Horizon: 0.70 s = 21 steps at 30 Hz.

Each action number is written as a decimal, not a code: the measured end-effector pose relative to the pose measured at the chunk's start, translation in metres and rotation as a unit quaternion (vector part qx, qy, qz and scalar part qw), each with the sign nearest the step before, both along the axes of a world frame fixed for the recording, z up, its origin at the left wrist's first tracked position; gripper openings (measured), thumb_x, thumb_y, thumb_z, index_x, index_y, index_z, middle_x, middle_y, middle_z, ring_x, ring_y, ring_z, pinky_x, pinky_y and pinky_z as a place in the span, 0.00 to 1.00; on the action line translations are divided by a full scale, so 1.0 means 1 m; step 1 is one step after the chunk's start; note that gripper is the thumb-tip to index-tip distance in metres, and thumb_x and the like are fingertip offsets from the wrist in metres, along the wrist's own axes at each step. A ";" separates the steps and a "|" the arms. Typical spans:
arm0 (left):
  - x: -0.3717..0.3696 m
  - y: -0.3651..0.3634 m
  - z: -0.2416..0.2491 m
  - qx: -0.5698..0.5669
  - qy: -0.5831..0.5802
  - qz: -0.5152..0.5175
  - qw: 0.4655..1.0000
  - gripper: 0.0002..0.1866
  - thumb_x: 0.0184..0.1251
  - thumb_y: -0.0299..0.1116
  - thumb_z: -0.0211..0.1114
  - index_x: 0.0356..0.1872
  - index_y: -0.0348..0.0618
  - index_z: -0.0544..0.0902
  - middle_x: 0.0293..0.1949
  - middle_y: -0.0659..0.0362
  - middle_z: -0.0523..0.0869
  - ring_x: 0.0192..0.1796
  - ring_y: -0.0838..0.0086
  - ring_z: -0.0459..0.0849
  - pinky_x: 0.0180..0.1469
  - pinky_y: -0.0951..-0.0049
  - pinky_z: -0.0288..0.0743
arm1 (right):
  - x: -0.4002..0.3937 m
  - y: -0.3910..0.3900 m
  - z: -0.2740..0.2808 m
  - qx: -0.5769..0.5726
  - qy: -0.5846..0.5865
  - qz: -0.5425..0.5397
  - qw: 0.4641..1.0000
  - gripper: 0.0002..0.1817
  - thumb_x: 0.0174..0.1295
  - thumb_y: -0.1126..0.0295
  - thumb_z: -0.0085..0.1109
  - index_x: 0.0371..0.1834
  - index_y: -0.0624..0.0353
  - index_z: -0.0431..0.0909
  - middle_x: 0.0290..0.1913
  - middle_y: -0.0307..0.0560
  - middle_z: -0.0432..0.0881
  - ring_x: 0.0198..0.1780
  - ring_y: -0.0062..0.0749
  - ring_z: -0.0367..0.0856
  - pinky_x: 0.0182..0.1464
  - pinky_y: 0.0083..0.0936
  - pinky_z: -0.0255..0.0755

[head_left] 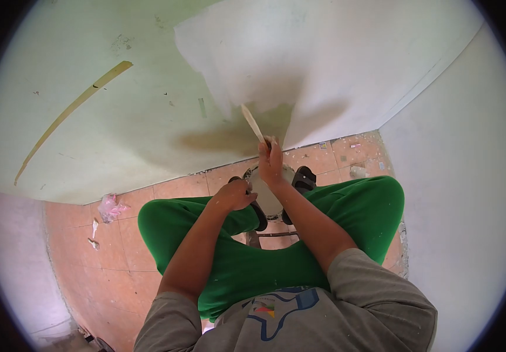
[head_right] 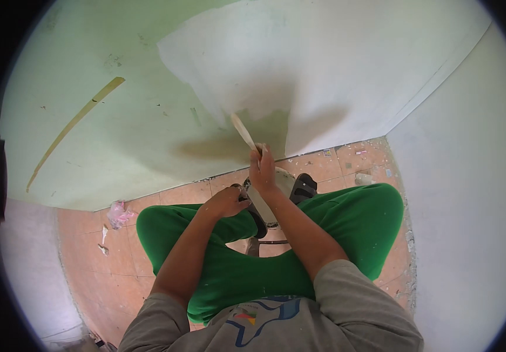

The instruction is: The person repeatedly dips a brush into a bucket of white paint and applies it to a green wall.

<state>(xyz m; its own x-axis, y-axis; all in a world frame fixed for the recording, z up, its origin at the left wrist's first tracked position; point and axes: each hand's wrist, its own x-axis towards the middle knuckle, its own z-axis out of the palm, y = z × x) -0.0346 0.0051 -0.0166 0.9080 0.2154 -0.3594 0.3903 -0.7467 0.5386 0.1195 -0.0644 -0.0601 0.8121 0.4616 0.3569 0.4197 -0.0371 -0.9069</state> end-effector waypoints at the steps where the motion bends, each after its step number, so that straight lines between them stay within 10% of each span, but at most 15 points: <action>1: -0.004 0.005 -0.003 0.004 0.003 0.001 1.000 0.21 0.66 0.44 0.66 0.47 0.34 0.86 0.41 0.39 0.88 0.47 0.46 0.87 0.54 0.54 0.78 | 0.008 0.019 0.005 0.052 0.025 0.035 0.998 0.13 0.75 0.68 0.51 0.51 0.68 0.73 0.39 0.56 0.79 0.39 0.45 0.79 0.45 0.35 0.73; 9: -0.018 0.016 -0.014 -0.006 0.055 0.032 0.998 0.22 0.67 0.48 0.67 0.45 0.36 0.83 0.37 0.41 0.88 0.45 0.47 0.87 0.51 0.54 0.78 | 0.031 0.058 -0.034 -0.018 0.088 0.003 0.996 0.12 0.77 0.66 0.51 0.48 0.66 0.75 0.32 0.43 0.78 0.34 0.28 0.75 0.40 0.31 0.71; 15: -0.020 0.015 -0.013 -0.011 0.037 0.028 0.999 0.22 0.67 0.47 0.66 0.45 0.35 0.83 0.36 0.41 0.88 0.44 0.47 0.87 0.50 0.54 0.78 | 0.021 0.048 -0.080 -0.194 0.074 -0.068 0.976 0.12 0.73 0.67 0.52 0.45 0.68 0.76 0.37 0.61 0.83 0.41 0.55 0.84 0.45 0.42 0.74; 17: -0.018 0.013 -0.010 -0.011 0.035 0.026 0.999 0.22 0.67 0.47 0.66 0.45 0.34 0.83 0.37 0.41 0.88 0.45 0.47 0.87 0.51 0.54 0.78 | 0.029 0.040 -0.101 -0.106 0.279 0.001 0.955 0.12 0.72 0.68 0.51 0.45 0.68 0.77 0.42 0.68 0.83 0.48 0.67 0.81 0.48 0.46 0.73; 21: -0.013 0.009 -0.005 -0.009 0.039 0.031 0.999 0.22 0.64 0.47 0.67 0.45 0.35 0.86 0.44 0.39 0.88 0.50 0.46 0.86 0.54 0.54 0.79 | 0.003 -0.005 -0.050 -0.212 0.109 -0.107 0.965 0.16 0.71 0.66 0.51 0.52 0.68 0.76 0.45 0.68 0.84 0.50 0.68 0.81 0.52 0.52 0.73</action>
<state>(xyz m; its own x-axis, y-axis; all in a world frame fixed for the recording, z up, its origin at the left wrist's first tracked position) -0.0480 0.0136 -0.0215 0.8627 0.2627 -0.4321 0.4761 -0.7102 0.5187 0.1225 -0.0691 -0.1097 0.9395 0.3422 -0.0173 0.1622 -0.4887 -0.8572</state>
